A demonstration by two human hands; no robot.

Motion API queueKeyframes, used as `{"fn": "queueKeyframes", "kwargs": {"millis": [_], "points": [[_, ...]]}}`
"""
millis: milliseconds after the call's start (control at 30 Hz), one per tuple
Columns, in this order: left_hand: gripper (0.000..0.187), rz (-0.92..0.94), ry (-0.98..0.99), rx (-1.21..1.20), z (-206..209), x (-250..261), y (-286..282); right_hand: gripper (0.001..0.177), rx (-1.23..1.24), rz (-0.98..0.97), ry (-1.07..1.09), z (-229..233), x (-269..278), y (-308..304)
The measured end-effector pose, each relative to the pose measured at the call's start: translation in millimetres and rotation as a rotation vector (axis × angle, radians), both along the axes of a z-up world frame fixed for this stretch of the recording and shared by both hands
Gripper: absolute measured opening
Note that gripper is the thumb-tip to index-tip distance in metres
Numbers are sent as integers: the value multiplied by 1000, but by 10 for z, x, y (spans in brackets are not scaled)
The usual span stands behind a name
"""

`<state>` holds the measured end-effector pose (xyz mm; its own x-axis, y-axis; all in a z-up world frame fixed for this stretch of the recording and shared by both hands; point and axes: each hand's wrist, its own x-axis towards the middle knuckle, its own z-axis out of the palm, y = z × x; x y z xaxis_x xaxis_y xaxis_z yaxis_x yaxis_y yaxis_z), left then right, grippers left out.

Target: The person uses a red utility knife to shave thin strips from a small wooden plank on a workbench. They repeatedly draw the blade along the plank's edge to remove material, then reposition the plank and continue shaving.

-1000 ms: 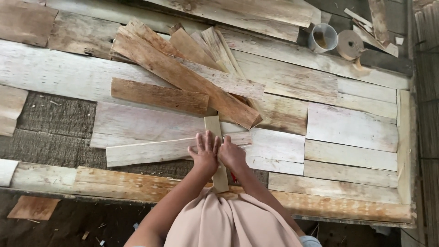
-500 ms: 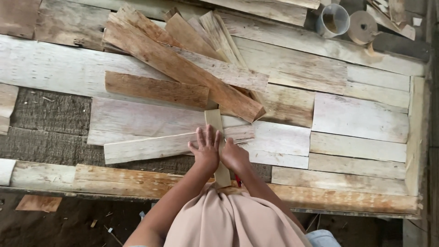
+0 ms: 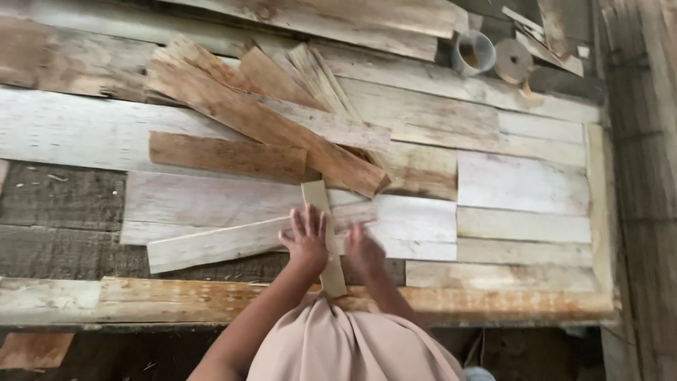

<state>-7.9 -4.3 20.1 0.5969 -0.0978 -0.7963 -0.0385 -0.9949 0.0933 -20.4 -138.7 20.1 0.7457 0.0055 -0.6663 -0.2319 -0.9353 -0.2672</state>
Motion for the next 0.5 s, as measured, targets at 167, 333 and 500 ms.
{"fn": "queueKeyframes", "kwargs": {"millis": [167,333,500], "points": [[98,-5,-34,-36,15,30,37,28,-50,-396,-490,-367,315,-401],[99,21,-23,-54,22,41,43,26,40,-554,-405,-442,398,-339],[100,32,-6,-57,79,47,35,20,410,-805,-321,-182,597,-519]]}}
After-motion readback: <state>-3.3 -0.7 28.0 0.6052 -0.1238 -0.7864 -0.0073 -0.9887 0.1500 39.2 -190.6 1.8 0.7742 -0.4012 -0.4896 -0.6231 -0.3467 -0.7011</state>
